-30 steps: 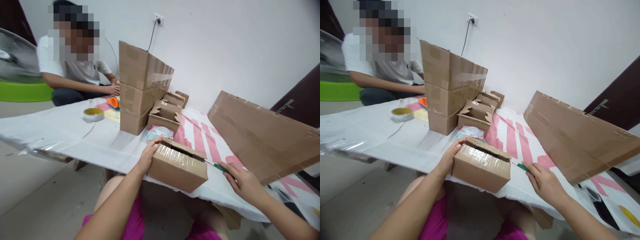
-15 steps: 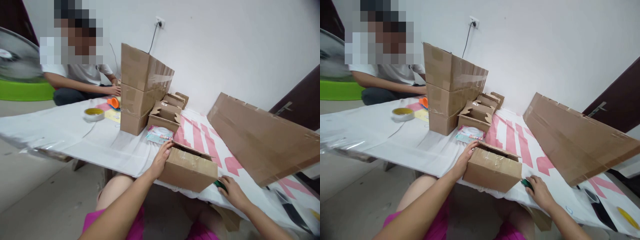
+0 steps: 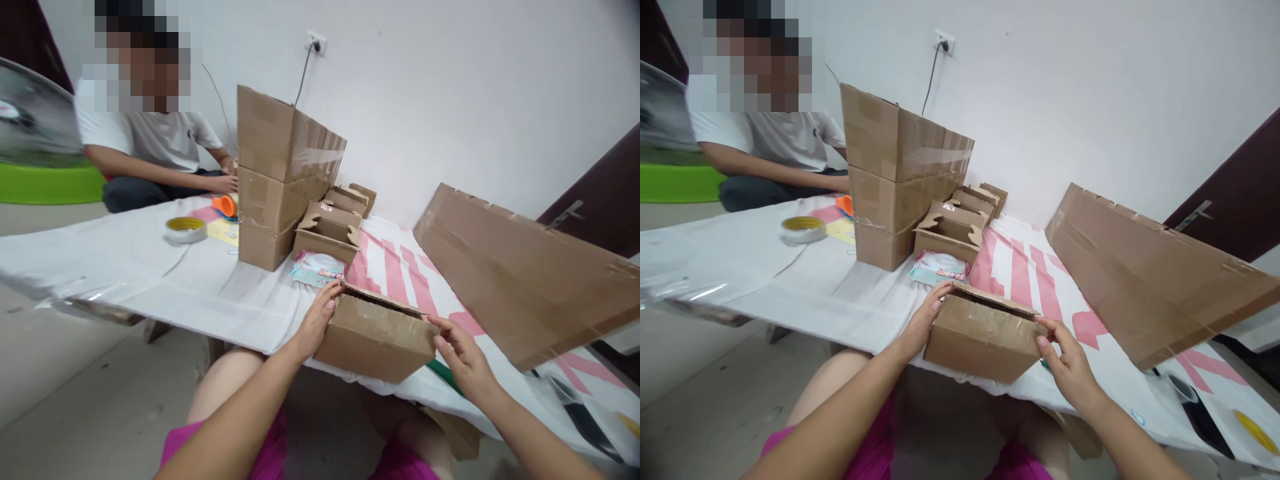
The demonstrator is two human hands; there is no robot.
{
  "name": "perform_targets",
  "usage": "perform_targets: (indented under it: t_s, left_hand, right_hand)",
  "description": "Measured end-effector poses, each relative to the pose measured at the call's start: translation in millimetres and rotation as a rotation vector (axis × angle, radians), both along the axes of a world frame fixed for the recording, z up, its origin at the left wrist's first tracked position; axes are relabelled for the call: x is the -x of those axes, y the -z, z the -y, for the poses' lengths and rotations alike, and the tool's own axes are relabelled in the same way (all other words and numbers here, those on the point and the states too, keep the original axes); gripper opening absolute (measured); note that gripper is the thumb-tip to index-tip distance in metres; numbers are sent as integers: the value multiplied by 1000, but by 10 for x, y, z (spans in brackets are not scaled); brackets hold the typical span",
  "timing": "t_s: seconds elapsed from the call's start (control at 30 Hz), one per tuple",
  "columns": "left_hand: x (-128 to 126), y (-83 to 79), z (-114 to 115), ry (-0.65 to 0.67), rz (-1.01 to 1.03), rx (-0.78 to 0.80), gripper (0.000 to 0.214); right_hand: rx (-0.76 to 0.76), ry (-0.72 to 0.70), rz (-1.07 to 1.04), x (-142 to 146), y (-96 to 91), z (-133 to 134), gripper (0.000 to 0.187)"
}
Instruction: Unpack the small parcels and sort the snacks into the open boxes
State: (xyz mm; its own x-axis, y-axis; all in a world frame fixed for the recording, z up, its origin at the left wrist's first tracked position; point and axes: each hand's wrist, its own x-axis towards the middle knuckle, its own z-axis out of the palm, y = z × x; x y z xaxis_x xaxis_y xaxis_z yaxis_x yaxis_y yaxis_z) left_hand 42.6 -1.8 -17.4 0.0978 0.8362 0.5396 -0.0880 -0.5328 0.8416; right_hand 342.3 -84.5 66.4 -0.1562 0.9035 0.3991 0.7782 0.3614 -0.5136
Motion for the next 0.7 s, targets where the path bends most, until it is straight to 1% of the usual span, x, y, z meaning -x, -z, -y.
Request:
perform_targets:
  t_s: [0.07,0.17,0.23,0.37,0.43,0.53,0.6,0.7]
  left_hand:
    - [-9,7,13,-21,18,-4,58]
    - [-23,-23,64,-33,42,-79,66]
    - [-32,-64,107,-16,9,-121,62]
    - [-56,-124,158,1,-10,-96,48]
    - [-65,-125,159,6,10,-85,47]
    - [-69,-110,150,12,20,-73,46]
    - [-67,-99,145,16,20,-73,45]
    - [-65,-79,138,24,30,-75,45]
  right_hand:
    - [-38,-3,37,14,-1,22,35]
    - [-110,-4,108,48,-33,61,33]
    - [-150,-7,152,83,-69,79,31]
    - [-313,-53,253,211,-173,61,29]
    - [-391,-116,295,328,-241,27,31]
    - [-441,-220,330,565,-340,-43,31]
    - [-443,-256,346,737,-386,-100,28]
    - [-406,-262,377,964,-416,-198,22]
